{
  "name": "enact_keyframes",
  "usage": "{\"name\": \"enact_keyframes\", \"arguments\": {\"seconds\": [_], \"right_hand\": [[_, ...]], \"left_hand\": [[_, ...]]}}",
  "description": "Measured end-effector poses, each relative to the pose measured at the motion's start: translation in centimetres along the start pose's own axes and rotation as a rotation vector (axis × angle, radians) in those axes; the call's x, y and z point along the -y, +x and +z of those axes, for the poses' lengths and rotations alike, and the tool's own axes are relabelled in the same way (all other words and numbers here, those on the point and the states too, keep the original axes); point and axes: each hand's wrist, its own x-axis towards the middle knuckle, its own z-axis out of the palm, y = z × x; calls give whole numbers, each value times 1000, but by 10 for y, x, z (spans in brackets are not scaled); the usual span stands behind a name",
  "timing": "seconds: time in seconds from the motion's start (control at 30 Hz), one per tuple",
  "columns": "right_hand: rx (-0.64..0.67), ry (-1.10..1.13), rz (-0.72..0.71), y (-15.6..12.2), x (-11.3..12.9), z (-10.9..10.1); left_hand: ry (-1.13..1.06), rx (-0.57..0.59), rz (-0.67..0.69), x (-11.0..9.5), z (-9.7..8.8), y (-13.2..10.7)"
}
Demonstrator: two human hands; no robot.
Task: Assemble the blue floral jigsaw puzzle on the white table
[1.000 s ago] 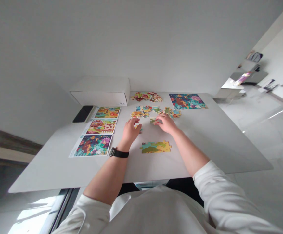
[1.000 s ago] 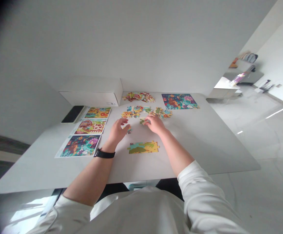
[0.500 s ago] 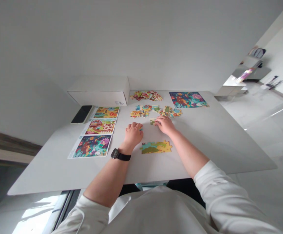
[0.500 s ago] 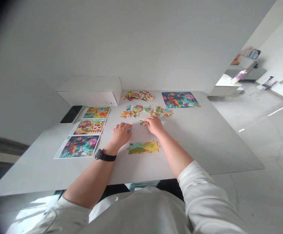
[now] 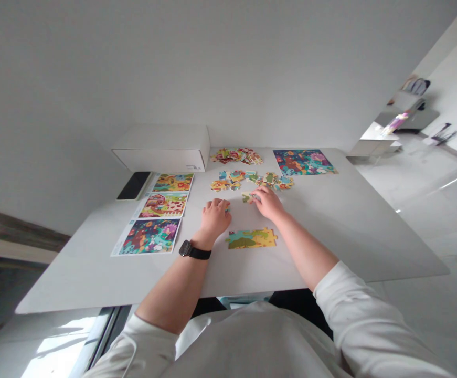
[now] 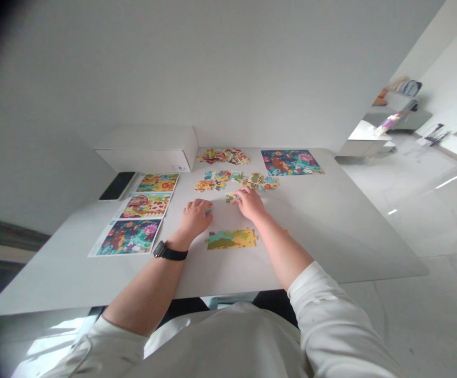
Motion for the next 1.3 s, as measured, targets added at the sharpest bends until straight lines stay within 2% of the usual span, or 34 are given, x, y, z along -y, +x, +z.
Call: {"name": "enact_keyframes", "arguments": {"seconds": [0.13,0.27,0.37,0.53,0.6,0.67,0.8,0.9,1.0,1.13,1.3], "right_hand": [[-93,70,10,-1,-1,-15],[-185,227,107,3,-9,-37],[-288,300,184,6,-20,-57],[-500,403,246,9,-42,-90],[-509,428,268,14,-49,-97],[-452,398,276,22,-52,-99],[-222,245,294,47,-52,-91],[-49,164,335,66,-50,-77],[59,110,342,82,-44,-60],[163,0,275,101,-28,-36],[268,-128,119,127,1,-5]], "left_hand": [[-2,-9,-3,-1,0,1],[-73,-134,10,-1,-1,2],[-178,-204,28,-2,-2,4],[-418,-236,106,0,1,9],[-492,-244,123,1,3,10],[-560,-236,120,0,2,9],[-625,-174,60,-6,-2,3],[-561,-130,35,-10,-6,0],[-483,-79,24,-13,-7,-1],[-507,-71,21,-15,-5,-3],[-613,-75,-1,-16,-4,-5]]}}
